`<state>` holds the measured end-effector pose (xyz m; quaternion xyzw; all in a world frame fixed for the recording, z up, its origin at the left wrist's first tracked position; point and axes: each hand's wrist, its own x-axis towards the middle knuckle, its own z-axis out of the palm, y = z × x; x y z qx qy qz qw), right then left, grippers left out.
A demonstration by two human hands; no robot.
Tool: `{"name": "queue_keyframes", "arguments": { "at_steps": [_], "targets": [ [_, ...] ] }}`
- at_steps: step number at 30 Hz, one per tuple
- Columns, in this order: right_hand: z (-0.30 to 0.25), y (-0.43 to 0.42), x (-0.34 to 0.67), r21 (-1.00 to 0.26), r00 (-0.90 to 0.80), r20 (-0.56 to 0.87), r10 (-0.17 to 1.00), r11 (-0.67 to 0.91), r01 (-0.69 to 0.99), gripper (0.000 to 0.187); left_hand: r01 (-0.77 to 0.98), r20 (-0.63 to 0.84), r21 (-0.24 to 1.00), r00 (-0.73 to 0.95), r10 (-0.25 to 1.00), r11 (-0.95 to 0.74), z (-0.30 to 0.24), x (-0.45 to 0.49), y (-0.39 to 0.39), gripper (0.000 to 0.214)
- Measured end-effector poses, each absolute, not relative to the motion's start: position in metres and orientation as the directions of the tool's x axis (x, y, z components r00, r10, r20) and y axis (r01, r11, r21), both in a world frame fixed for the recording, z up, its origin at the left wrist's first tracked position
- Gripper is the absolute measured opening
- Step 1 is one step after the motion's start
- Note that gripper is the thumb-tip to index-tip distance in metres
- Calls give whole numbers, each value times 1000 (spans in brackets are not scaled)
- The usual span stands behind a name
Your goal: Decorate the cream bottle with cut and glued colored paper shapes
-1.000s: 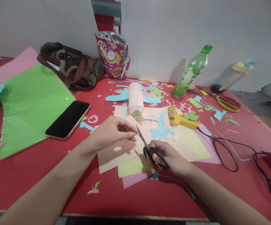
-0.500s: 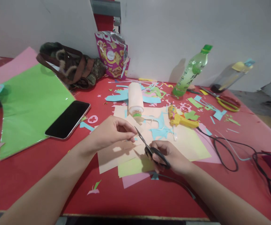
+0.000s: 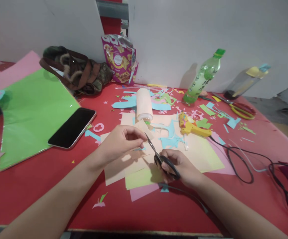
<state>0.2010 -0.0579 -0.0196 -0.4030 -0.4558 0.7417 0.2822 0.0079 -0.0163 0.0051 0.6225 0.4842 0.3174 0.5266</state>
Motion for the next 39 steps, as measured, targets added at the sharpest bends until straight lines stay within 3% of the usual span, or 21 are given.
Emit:
{"name": "queue_keyframes", "arguments": {
  "at_steps": [14,26,39],
  "targets": [
    [-20,-60,200,-900,-504,-349,790,-432,-54,42,163,-107,985,275,955,63,4,15,-20,10],
    [-19,-59,201,-920,-535,-321,781,-391,-20,43,266,-140,963,323,936,52,11,17,-24,8],
    [-21,-61,201,-920,-543,-291,788,-386,-66,41,256,-146,964,304,941,67,11,18,-23,7]
  ]
}}
